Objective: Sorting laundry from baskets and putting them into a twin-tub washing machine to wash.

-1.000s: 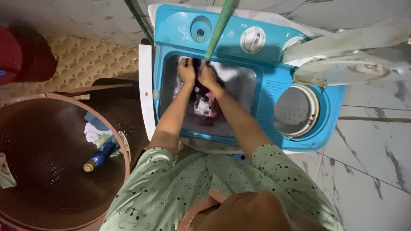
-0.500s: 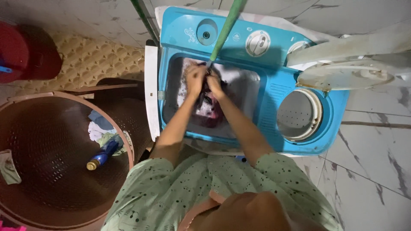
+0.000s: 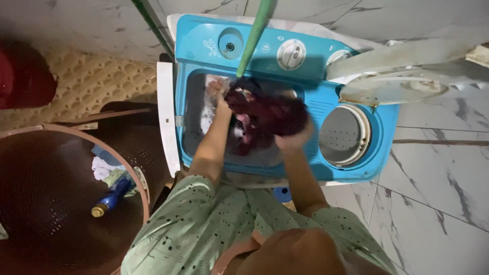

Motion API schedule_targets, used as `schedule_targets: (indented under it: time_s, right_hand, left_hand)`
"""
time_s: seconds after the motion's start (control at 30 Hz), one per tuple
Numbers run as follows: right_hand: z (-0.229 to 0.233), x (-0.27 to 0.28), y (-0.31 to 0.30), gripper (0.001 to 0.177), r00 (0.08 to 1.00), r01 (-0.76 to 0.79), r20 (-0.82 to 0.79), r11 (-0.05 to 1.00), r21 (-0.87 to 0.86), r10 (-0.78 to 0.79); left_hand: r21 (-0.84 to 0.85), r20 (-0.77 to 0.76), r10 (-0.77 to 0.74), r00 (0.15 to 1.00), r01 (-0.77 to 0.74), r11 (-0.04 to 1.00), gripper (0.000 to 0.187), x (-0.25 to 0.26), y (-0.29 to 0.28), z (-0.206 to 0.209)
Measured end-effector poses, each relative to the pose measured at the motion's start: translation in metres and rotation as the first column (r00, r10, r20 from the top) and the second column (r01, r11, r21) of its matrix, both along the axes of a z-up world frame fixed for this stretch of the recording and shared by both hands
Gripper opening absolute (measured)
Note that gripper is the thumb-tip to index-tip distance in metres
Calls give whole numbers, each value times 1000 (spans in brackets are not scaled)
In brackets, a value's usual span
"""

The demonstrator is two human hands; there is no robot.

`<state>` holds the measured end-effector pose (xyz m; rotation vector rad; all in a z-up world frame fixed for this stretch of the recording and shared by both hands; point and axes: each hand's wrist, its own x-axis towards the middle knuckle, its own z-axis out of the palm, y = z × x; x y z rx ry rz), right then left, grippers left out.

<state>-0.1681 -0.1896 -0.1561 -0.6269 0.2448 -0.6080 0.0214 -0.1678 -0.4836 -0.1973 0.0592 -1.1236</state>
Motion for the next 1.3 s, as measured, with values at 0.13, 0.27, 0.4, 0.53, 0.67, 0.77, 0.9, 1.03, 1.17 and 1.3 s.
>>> schedule_targets:
  time_s: [0.13,0.27,0.4,0.53,0.67,0.77,0.9,1.03,1.17,1.3]
  right_hand:
    - [25,-18,-33,62,998,-4,-55,984,-176,-6]
    - [-13,-48,-81,64,990,-47,-137,915,-401,-9]
    - [-161,-49,-139,43,678,-545,-235,-262,-796,-697]
    - [-165,13,-83,60,425,-865,-696,-34,-500,-579]
    - [-149,71,-24,106,937,-274,-286,88,-958,-203]
    - [-192,100,-26,98,913,-296,-300,57,-953,-276]
    - [-234,142,-43,41,743,-514,-499,98,-852,-447]
    - [-263,147,-43,7,497,-604,-638,292,-741,-589]
    - [-257,120,-23,27,757,-348,-374,154,-925,-536]
    - [-213,104,1,38,778,-158,-359,392,-906,-515]
  left_hand:
    - [457,36,5,999,-21,889,43,16,-8,17]
    - [539,-183,135,974,-16,842,41,17,-1,17]
    - [507,-177,192,965,-78,858,37,17,13,22]
    - [422,-191,169,967,-75,903,22,4,11,70]
    - [548,-199,150,968,-17,836,32,-8,13,78]
    - [622,-79,178,981,-91,777,30,-6,14,44]
    - [807,9,310,951,-190,560,37,4,26,29]
    - [680,-144,105,984,21,733,54,11,49,49]
    - [760,-224,-127,966,255,598,64,20,65,76]
    - [472,-246,-116,962,224,853,67,22,39,20]
